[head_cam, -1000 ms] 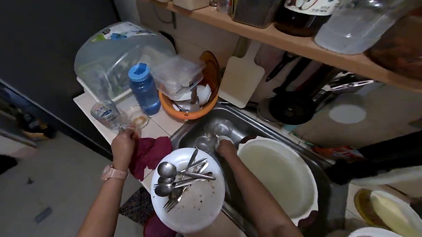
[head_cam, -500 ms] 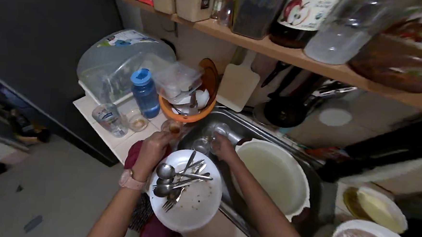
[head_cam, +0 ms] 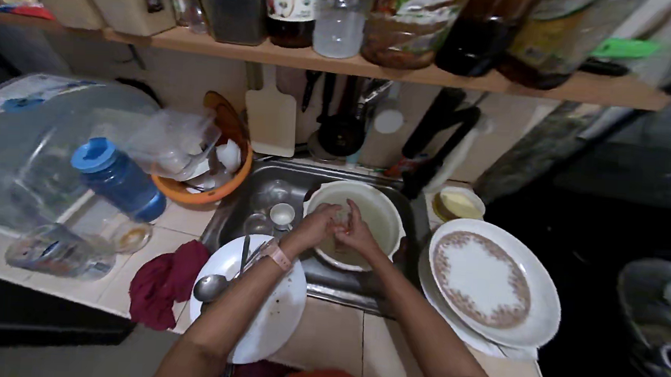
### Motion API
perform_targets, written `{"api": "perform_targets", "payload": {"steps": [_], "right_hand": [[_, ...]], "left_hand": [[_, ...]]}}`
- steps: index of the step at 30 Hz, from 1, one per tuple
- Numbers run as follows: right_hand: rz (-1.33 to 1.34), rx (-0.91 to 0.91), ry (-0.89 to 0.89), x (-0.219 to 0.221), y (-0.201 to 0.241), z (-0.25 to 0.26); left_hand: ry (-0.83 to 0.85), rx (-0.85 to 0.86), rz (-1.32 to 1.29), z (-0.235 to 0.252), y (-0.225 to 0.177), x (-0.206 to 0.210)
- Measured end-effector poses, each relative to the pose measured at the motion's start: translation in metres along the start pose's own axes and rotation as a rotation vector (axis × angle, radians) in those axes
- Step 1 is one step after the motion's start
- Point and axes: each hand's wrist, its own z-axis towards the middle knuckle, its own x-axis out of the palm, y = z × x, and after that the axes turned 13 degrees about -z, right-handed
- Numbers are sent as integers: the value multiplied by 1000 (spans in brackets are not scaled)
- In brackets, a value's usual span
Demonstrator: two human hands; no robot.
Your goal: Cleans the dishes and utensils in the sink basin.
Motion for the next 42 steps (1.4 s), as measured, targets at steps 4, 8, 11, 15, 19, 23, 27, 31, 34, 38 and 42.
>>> {"api": "perform_targets", "payload": {"steps": [4, 8, 11, 15, 19, 23, 27, 31, 34, 38, 42], "right_hand": [[44, 408, 63, -2, -33, 17], [33, 596, 126, 11, -53, 25], [-59, 593, 118, 20, -58, 28], [-171, 537, 25, 28, -59, 37], [-169, 458, -92, 28, -48, 45], [437, 517, -168, 30, -55, 51], [1115, 671, -95, 15, -28, 48], [1449, 585, -136, 8, -10, 44], [1566, 429, -133, 8, 4, 46], [1410, 227, -66, 13, 18, 57], [690, -37, -138, 24, 38, 75]], "left_hand": [[54, 36, -28, -23, -20, 5], [-13, 128, -93, -80, -19, -12], [-131, 164, -132, -122, -6, -26], [-291, 147, -133, -172, 12, -40], [-457, 100, -130, -214, 31, -48], [-596, 21, -136, -247, 55, -42], [-730, -44, -154, -271, 64, -30], [-864, -91, -216, -283, 62, -13], [-946, -114, -257, -282, 59, -1], [-981, -140, -286, -277, 55, 22], [-916, -202, -281, -279, 54, 31]]}}
